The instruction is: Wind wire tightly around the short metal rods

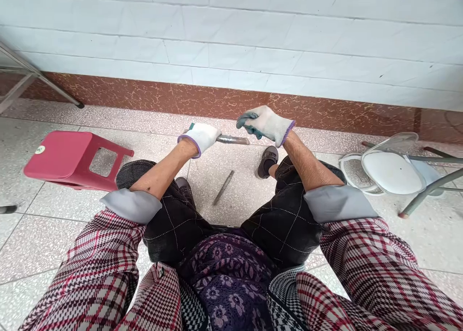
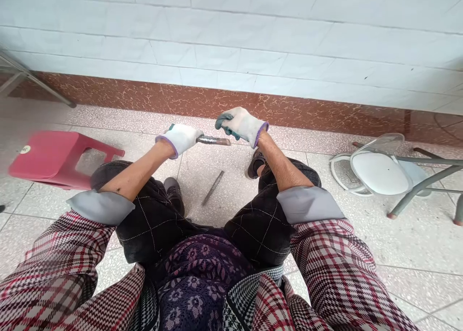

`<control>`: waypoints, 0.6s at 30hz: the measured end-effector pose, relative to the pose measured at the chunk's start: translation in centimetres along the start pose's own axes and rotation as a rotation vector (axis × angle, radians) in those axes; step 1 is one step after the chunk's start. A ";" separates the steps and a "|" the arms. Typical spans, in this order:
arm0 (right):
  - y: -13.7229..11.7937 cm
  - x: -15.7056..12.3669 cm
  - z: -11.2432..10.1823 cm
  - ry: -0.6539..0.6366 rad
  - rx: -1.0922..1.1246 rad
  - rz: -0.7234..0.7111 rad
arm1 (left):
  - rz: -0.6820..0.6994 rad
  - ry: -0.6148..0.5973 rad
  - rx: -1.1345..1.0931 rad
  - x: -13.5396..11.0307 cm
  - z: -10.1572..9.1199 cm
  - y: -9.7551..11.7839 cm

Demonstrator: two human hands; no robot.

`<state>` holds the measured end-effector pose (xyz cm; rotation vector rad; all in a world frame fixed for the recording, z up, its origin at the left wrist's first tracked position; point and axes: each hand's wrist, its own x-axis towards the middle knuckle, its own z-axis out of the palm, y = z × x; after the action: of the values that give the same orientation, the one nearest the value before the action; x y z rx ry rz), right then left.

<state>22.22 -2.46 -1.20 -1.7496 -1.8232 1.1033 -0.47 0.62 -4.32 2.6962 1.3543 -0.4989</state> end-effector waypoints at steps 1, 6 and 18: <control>0.0 0.3 -0.2 0.025 0.008 -0.005 | 0.027 0.005 -0.007 -0.1 0.0 0.3; 0.4 0.7 0.1 0.033 0.028 0.021 | 0.112 0.080 -0.020 -1.3 -0.9 1.5; 1.2 0.9 1.7 0.015 -0.058 0.035 | 0.117 0.086 0.005 -1.7 0.4 1.3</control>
<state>21.62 -2.18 -3.32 -1.8239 -1.8397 1.0572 -0.47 -1.52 -4.23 2.8100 1.2057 -0.3805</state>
